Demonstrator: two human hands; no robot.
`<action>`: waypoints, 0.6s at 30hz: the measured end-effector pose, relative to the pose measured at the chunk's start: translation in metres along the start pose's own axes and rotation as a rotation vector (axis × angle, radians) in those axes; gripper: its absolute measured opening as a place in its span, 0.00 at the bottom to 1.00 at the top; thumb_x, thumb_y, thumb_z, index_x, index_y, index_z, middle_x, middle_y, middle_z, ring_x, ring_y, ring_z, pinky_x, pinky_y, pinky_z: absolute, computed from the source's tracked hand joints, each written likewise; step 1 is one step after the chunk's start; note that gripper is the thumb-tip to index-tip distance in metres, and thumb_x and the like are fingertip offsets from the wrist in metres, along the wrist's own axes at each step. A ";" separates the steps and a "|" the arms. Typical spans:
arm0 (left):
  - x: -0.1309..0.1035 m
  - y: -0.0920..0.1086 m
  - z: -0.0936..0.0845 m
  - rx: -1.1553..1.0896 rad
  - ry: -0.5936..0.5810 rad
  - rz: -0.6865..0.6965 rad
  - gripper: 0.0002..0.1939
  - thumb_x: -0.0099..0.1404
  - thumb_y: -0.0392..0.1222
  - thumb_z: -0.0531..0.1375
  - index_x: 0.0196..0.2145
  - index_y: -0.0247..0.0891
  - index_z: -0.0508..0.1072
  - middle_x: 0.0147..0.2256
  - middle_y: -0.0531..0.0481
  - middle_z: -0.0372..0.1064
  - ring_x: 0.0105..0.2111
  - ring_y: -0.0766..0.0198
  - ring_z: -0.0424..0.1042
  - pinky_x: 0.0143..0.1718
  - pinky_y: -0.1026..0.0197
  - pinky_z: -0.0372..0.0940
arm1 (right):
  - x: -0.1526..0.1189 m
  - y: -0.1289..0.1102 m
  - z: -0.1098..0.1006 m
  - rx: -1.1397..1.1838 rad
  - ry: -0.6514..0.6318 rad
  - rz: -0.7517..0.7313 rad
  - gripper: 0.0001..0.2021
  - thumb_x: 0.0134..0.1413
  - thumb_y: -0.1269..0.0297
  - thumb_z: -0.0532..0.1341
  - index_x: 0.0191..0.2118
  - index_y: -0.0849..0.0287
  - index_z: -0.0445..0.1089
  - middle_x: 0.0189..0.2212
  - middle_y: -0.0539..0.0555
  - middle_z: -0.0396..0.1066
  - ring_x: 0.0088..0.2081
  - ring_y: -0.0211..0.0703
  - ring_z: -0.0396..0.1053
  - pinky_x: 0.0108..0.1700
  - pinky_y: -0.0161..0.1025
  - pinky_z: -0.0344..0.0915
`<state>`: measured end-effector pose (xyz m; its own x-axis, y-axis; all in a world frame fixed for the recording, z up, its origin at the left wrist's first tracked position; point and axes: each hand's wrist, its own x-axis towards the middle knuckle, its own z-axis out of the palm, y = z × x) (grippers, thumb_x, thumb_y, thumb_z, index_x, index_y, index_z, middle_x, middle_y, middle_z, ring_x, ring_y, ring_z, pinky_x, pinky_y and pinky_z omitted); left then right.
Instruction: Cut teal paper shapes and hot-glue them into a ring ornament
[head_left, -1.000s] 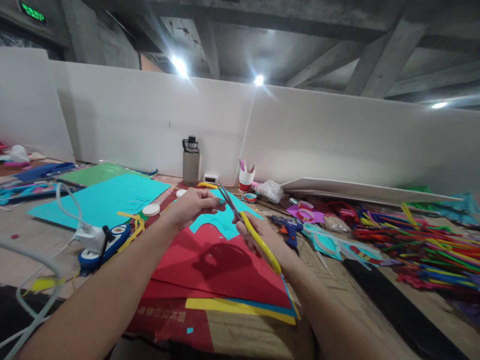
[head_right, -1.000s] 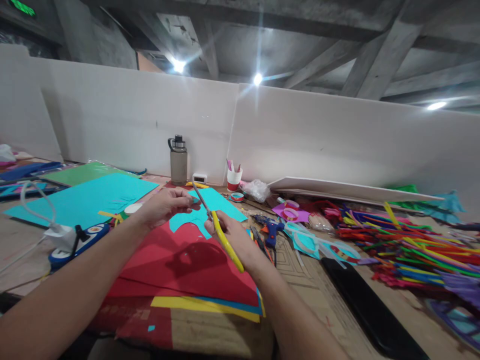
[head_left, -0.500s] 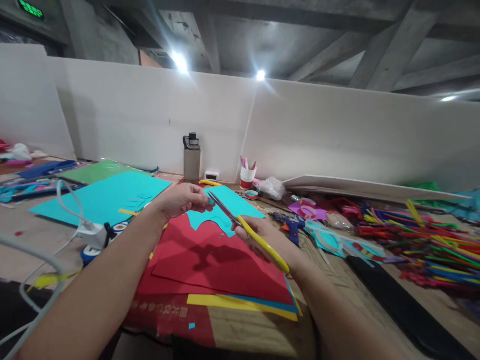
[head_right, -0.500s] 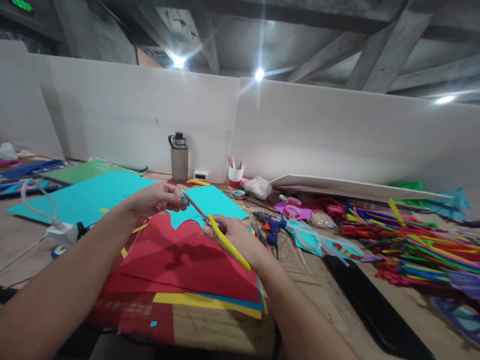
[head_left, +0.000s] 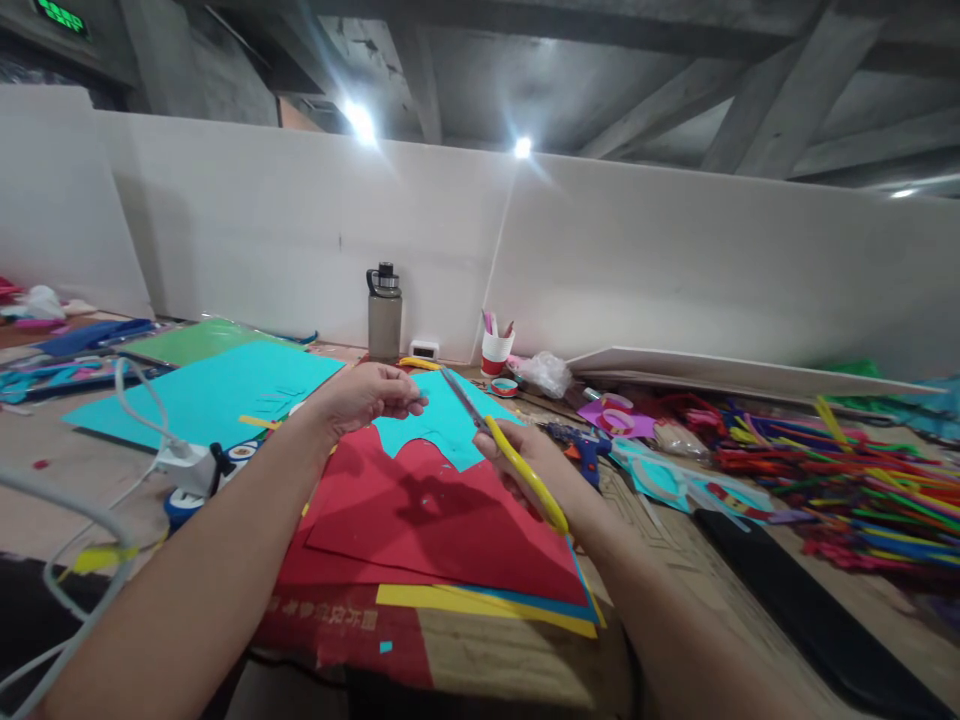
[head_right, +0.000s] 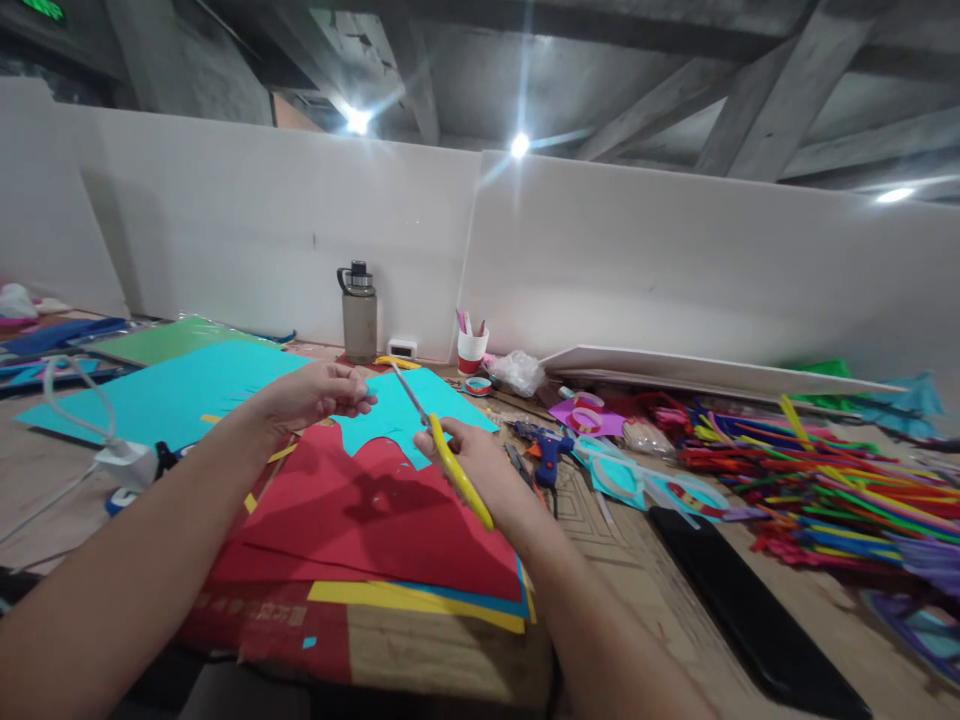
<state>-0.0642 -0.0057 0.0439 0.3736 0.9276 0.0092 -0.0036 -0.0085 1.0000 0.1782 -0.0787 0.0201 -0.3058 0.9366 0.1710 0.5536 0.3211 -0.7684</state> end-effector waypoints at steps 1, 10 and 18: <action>0.002 0.000 -0.001 -0.033 0.045 0.029 0.08 0.49 0.40 0.67 0.24 0.31 0.75 0.27 0.39 0.73 0.27 0.62 0.72 0.27 0.63 0.63 | 0.002 0.003 0.000 -0.056 0.048 0.009 0.21 0.53 0.44 0.53 0.36 0.58 0.68 0.20 0.47 0.62 0.21 0.34 0.57 0.22 0.32 0.52; 0.013 -0.008 -0.005 -0.273 0.249 0.174 0.07 0.52 0.38 0.65 0.27 0.30 0.75 0.25 0.46 0.71 0.24 0.70 0.67 0.24 0.69 0.61 | -0.004 0.009 0.020 -0.392 -0.193 -0.077 0.18 0.42 0.59 0.65 0.43 0.53 0.72 0.35 0.53 0.74 0.34 0.44 0.68 0.33 0.34 0.57; 0.016 -0.020 0.006 -0.309 0.257 0.085 0.09 0.51 0.40 0.66 0.26 0.32 0.73 0.25 0.47 0.71 0.20 0.72 0.66 0.21 0.69 0.60 | -0.005 0.007 0.019 -0.459 -0.185 -0.152 0.14 0.51 0.61 0.59 0.44 0.53 0.73 0.40 0.55 0.72 0.44 0.45 0.67 0.44 0.37 0.58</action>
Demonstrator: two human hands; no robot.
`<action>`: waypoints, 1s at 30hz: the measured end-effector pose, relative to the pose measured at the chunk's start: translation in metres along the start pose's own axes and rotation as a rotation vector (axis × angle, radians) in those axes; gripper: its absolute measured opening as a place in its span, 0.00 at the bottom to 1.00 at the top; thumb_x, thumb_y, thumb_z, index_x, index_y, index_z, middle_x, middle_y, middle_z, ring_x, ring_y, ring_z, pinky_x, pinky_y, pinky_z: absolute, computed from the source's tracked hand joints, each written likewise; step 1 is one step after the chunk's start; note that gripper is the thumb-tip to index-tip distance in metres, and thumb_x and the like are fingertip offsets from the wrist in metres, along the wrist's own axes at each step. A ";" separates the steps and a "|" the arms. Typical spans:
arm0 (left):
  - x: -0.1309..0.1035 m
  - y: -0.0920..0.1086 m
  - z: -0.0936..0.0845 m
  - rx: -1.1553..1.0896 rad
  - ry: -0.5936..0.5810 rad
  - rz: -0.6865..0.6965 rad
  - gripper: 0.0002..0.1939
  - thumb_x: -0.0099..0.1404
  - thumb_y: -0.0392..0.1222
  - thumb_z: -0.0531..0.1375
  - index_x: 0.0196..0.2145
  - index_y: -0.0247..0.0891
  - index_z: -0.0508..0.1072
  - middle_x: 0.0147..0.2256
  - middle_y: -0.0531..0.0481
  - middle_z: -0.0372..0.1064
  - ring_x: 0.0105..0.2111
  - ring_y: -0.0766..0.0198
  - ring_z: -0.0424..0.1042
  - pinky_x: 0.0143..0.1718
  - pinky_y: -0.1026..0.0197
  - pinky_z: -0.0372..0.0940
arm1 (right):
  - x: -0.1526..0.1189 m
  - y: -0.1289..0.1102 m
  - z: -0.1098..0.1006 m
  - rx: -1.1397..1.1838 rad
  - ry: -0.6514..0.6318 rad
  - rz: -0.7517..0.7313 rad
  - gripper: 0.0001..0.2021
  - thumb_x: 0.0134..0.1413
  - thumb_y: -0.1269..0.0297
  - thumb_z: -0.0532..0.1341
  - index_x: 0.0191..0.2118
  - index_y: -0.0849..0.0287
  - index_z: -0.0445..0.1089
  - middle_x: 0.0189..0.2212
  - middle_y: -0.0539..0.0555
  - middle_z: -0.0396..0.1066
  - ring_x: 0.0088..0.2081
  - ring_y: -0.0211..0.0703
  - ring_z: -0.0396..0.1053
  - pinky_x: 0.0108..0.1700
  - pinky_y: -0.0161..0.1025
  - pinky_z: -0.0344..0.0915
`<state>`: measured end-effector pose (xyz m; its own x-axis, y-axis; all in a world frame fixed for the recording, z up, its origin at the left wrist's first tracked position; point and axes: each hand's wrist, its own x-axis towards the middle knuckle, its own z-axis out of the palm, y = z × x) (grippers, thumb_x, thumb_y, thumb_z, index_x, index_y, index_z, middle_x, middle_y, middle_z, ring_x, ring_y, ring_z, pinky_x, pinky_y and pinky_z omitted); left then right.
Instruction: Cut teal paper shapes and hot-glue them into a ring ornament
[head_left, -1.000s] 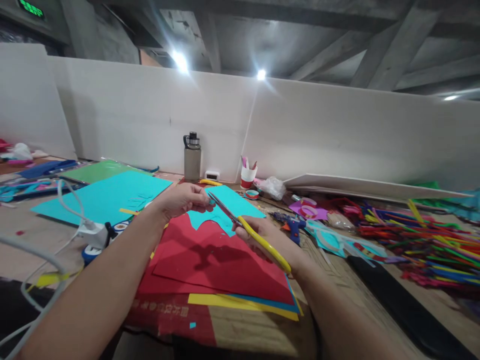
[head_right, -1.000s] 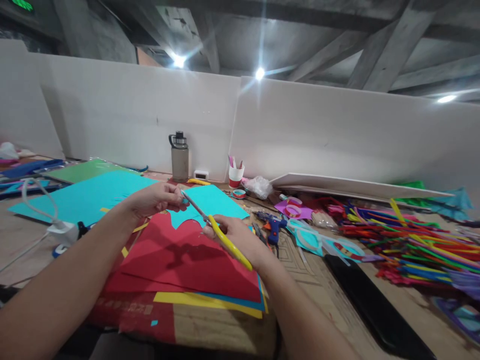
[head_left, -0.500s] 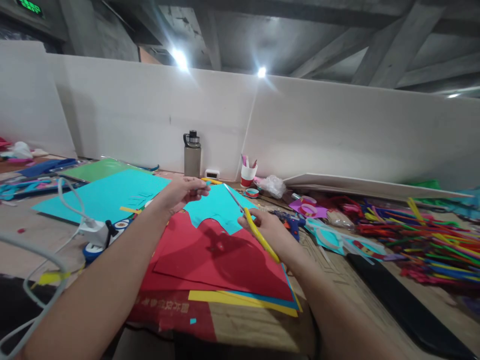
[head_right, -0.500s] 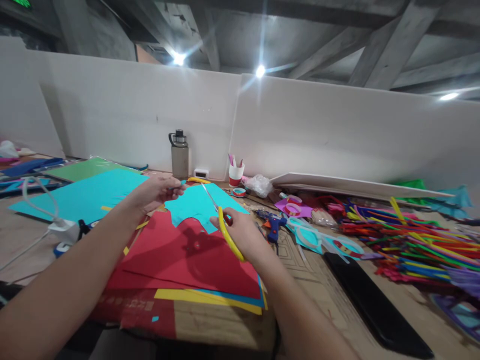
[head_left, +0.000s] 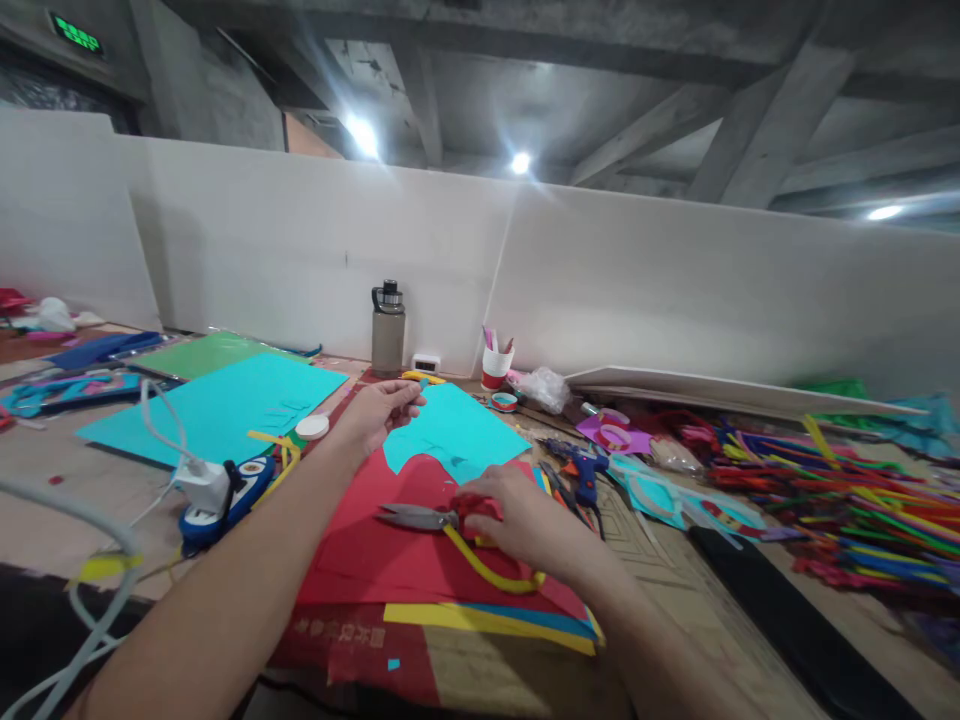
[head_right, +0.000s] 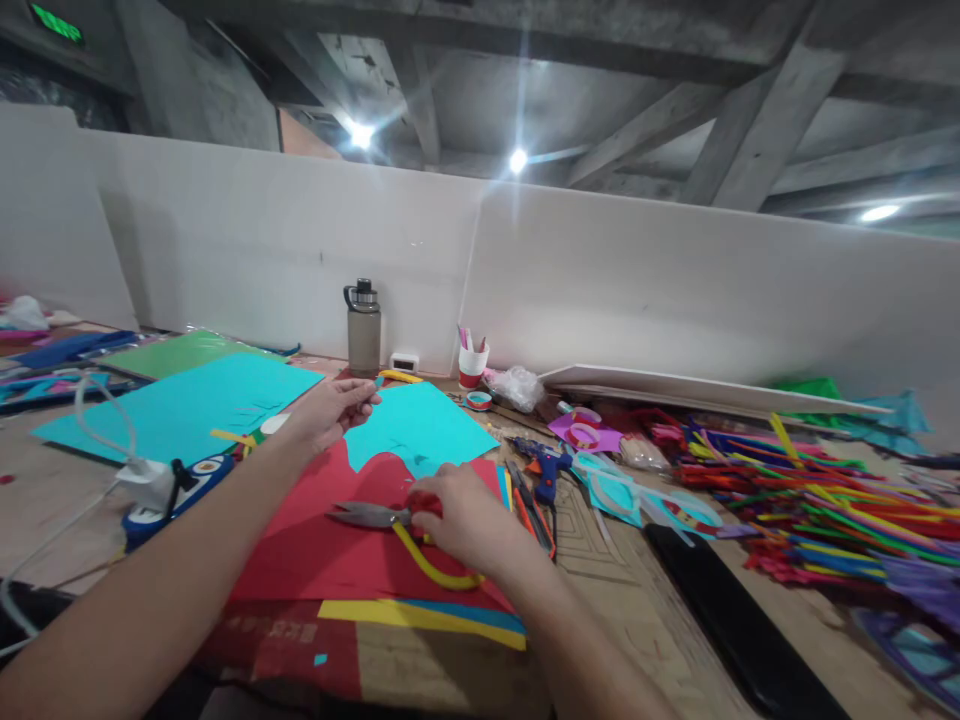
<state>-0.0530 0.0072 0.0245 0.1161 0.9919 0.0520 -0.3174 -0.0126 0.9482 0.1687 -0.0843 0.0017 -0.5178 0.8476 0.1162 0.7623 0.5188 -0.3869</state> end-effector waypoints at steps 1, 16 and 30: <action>0.000 -0.001 0.001 -0.004 0.006 -0.007 0.09 0.52 0.40 0.66 0.27 0.32 0.73 0.25 0.47 0.71 0.20 0.72 0.66 0.21 0.69 0.60 | 0.005 0.000 -0.002 0.002 0.040 0.053 0.14 0.54 0.59 0.57 0.44 0.53 0.73 0.39 0.55 0.73 0.42 0.44 0.68 0.43 0.36 0.59; -0.002 -0.010 0.002 -0.140 0.147 0.027 0.09 0.52 0.40 0.66 0.28 0.33 0.70 0.25 0.50 0.71 0.20 0.73 0.68 0.21 0.71 0.59 | 0.100 0.013 0.017 -0.059 -0.059 0.350 0.09 0.48 0.74 0.58 0.36 0.65 0.73 0.34 0.62 0.75 0.35 0.43 0.71 0.33 0.33 0.61; 0.018 -0.004 -0.021 -0.353 0.328 0.079 0.06 0.54 0.35 0.63 0.32 0.33 0.71 0.28 0.51 0.71 0.24 0.72 0.70 0.17 0.72 0.56 | 0.071 -0.007 -0.019 0.170 -0.115 -0.109 0.14 0.56 0.58 0.57 0.44 0.61 0.69 0.37 0.54 0.72 0.36 0.38 0.68 0.38 0.33 0.62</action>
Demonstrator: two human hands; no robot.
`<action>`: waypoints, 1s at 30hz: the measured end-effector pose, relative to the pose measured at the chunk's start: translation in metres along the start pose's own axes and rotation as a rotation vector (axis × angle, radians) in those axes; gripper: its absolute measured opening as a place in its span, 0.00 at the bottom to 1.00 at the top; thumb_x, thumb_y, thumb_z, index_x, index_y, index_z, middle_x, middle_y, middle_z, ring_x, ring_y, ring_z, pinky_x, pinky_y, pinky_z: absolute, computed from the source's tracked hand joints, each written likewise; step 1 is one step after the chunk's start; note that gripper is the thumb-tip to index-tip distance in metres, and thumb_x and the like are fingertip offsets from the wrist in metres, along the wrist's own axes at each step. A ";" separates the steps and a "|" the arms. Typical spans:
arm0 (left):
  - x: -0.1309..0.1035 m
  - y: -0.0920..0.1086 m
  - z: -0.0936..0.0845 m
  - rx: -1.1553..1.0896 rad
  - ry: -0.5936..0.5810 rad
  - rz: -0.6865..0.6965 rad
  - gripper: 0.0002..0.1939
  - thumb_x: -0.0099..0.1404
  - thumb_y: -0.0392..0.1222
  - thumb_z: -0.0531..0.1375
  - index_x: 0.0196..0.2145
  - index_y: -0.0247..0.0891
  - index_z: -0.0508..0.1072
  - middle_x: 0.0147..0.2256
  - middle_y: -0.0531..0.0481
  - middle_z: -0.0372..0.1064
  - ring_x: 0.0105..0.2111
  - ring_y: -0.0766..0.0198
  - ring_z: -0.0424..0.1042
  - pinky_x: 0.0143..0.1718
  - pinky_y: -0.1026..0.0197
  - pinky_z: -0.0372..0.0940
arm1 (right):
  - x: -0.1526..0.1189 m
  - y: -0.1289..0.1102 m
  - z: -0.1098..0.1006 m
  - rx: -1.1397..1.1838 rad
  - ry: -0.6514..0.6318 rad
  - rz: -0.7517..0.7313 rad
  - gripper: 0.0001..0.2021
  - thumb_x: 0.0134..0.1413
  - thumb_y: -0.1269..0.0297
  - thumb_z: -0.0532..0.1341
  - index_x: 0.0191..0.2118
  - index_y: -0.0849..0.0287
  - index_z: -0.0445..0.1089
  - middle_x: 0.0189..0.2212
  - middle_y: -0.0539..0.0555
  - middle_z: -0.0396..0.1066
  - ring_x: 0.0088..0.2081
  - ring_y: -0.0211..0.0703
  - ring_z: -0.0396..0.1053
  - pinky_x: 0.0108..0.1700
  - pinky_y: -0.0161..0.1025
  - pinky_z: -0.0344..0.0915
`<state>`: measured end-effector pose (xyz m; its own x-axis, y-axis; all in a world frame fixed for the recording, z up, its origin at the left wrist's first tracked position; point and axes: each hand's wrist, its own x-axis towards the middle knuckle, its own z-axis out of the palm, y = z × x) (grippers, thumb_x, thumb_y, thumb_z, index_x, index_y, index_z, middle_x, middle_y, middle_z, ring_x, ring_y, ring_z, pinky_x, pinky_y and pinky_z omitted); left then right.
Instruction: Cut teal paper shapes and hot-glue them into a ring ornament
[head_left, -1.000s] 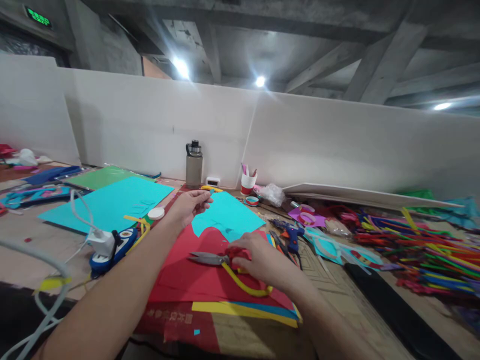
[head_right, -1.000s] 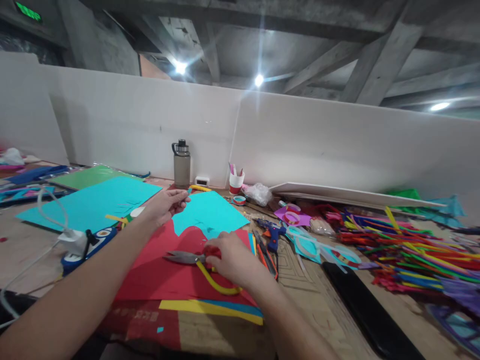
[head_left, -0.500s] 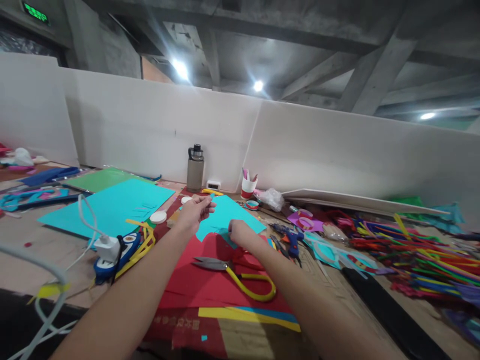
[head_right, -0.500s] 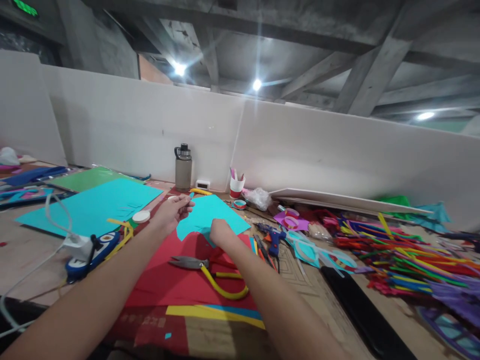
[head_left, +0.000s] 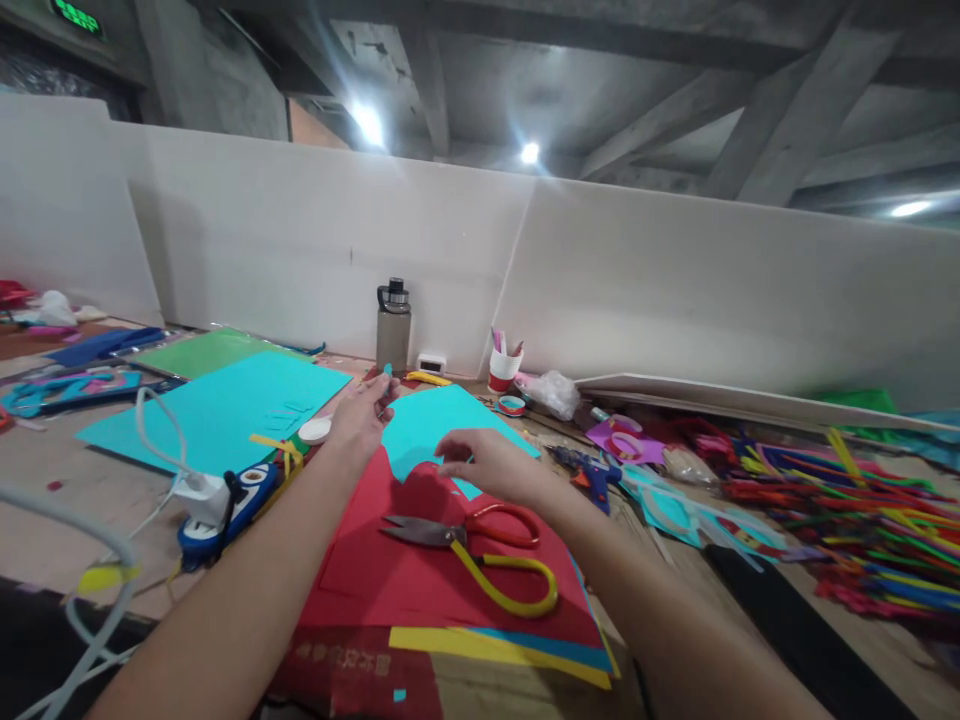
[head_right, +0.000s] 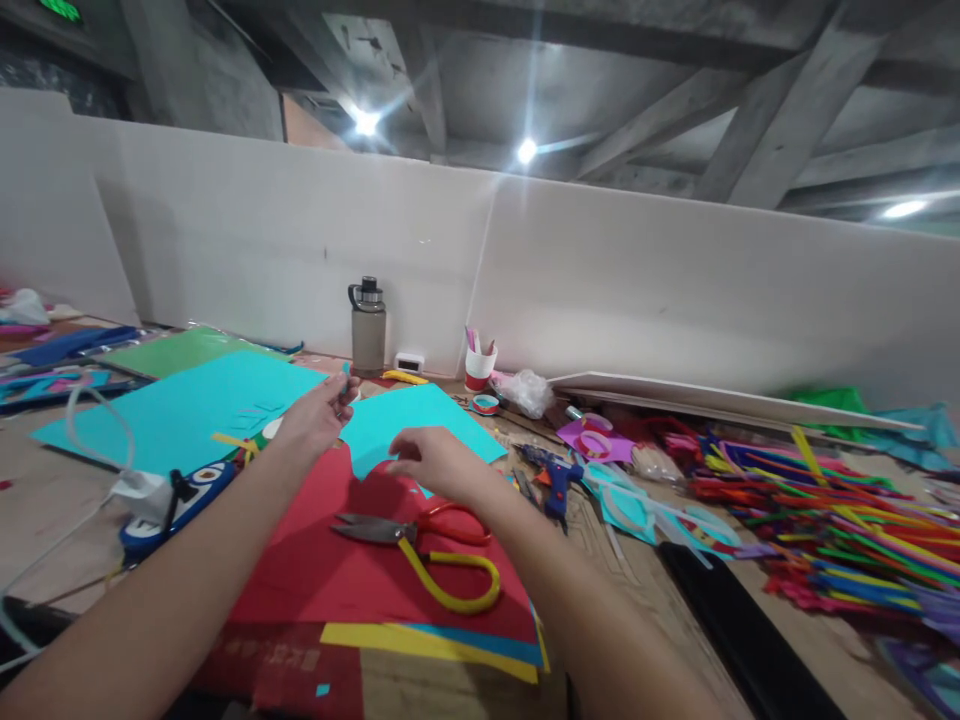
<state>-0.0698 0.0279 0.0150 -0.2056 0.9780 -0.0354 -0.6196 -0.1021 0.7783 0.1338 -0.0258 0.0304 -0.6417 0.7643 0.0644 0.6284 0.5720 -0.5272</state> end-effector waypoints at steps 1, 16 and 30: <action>0.000 -0.002 0.000 0.006 0.005 0.008 0.06 0.54 0.35 0.64 0.31 0.34 0.71 0.27 0.52 0.70 0.23 0.73 0.69 0.17 0.71 0.56 | 0.011 0.008 0.006 -0.188 0.093 0.023 0.13 0.57 0.62 0.57 0.45 0.61 0.69 0.39 0.56 0.72 0.38 0.39 0.68 0.40 0.34 0.61; -0.002 -0.012 -0.005 0.093 0.034 0.054 0.16 0.43 0.42 0.69 0.28 0.34 0.69 0.26 0.52 0.67 0.20 0.74 0.62 0.16 0.72 0.52 | 0.065 0.029 0.027 -0.457 -0.197 -0.016 0.13 0.50 0.70 0.56 0.41 0.68 0.70 0.40 0.64 0.71 0.39 0.47 0.69 0.34 0.35 0.60; 0.004 -0.008 -0.010 0.014 0.008 0.138 0.15 0.43 0.40 0.70 0.25 0.32 0.68 0.22 0.54 0.64 0.16 0.78 0.55 0.13 0.73 0.47 | 0.134 0.023 0.036 -0.530 -0.327 0.014 0.13 0.58 0.61 0.57 0.45 0.64 0.67 0.43 0.57 0.69 0.42 0.44 0.68 0.43 0.43 0.66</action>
<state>-0.0733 0.0309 0.0021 -0.2947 0.9532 0.0677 -0.5746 -0.2333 0.7844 0.0459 0.0792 -0.0033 -0.6803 0.6901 -0.2467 0.7170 0.6965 -0.0288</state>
